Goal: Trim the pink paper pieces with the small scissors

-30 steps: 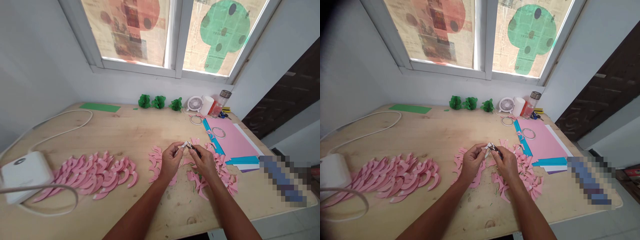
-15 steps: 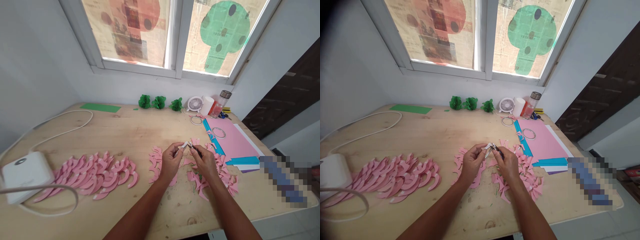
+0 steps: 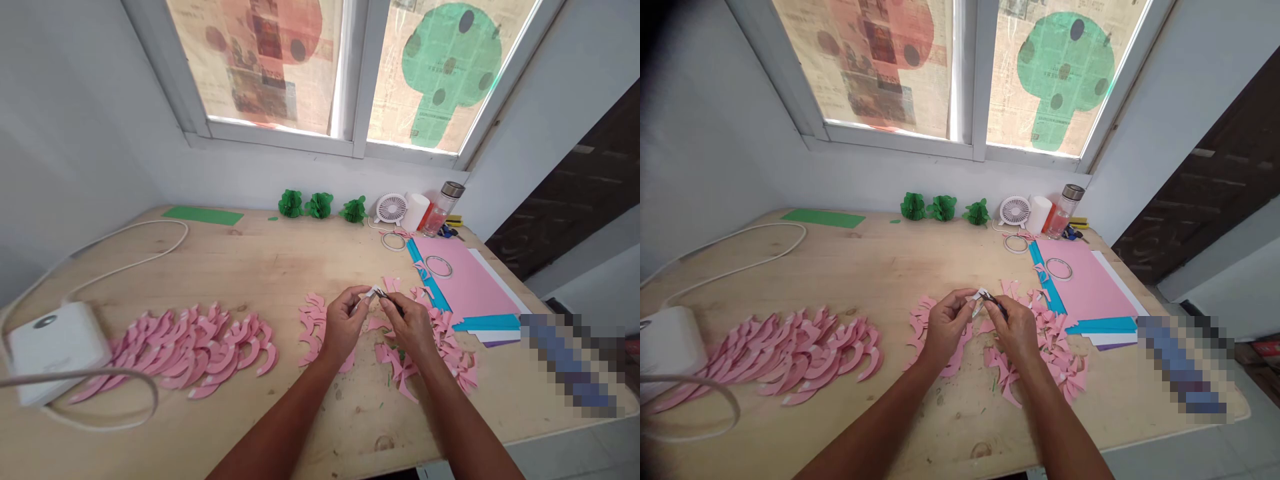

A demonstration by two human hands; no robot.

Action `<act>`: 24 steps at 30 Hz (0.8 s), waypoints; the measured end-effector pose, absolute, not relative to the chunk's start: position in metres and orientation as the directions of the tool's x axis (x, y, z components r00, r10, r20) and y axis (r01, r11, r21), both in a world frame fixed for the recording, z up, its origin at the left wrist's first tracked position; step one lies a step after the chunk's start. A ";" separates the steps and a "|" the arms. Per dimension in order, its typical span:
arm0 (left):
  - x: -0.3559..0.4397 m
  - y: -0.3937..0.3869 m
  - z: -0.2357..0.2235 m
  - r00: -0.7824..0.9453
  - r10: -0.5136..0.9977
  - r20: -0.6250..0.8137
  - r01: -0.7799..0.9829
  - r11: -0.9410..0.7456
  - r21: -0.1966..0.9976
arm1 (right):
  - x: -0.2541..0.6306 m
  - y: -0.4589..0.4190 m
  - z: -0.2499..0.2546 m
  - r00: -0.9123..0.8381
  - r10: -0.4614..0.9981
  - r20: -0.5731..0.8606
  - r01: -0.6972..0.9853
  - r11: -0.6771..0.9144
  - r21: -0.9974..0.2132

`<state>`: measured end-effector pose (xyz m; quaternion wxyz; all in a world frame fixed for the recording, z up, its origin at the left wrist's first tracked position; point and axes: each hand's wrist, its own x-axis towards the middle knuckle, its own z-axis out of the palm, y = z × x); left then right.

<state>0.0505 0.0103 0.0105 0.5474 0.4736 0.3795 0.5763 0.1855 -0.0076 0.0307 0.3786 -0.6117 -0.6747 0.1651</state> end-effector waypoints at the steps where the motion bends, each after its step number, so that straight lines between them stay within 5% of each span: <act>1: 0.051 0.010 0.010 0.046 0.990 0.132 -0.268 -0.116 0.956 | 0.185 -0.008 0.031 0.037 0.950 0.309 0.699 0.196 -0.688; 24: 0.050 0.011 0.008 0.061 0.988 0.143 -0.231 -0.126 0.965 | 0.184 -0.008 0.031 0.075 0.959 0.274 0.702 0.144 -0.697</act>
